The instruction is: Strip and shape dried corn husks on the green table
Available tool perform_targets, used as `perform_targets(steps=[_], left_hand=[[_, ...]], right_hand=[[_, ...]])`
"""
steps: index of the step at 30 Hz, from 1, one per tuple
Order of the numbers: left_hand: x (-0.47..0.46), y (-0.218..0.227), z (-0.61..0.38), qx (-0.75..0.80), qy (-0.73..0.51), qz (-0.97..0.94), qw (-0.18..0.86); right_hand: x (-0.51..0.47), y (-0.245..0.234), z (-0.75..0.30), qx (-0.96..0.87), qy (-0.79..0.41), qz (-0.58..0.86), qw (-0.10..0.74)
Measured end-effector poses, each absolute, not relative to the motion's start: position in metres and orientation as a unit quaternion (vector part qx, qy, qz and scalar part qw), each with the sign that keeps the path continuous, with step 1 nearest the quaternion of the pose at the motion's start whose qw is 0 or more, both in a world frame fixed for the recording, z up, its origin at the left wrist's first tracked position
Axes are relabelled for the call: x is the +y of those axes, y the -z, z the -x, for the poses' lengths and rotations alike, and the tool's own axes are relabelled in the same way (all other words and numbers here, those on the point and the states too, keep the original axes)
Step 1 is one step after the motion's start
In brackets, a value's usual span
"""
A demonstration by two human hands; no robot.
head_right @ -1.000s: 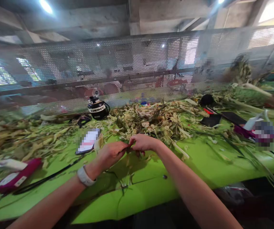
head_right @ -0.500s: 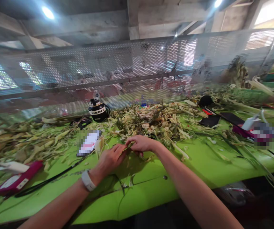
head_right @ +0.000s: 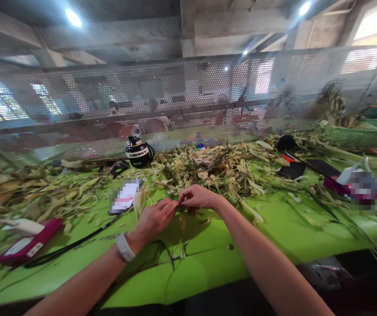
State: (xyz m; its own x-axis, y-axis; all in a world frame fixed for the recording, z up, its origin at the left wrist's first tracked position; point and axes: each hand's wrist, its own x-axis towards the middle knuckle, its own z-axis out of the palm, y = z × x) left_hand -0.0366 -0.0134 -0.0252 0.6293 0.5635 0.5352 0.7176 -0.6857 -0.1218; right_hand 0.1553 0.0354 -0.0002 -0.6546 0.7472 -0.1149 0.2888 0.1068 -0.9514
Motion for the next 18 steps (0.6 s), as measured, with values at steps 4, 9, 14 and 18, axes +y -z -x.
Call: perform_targets(steps=[4, 9, 14, 18], left_hand=[[-0.014, 0.023, 0.037, -0.341, 0.264, 0.888, 0.161], [-0.013, 0.022, 0.041, -0.304, 0.308, 0.899, 0.07], [-0.01, 0.019, 0.048, -0.281, 0.362, 0.871, -0.178], [-0.01, 0.017, 0.052, -0.303, 0.32, 0.861, -0.254]], right_hand=[[0.038, -0.003, -0.16, -0.745, -0.527, 0.353, 0.206], [0.043, -0.005, -0.17, -0.779, -0.494, 0.35, 0.161], [0.046, -0.006, -0.177, -0.803, -0.462, 0.354, 0.131], [0.048, -0.01, -0.186, -0.801, -0.431, 0.4, 0.111]])
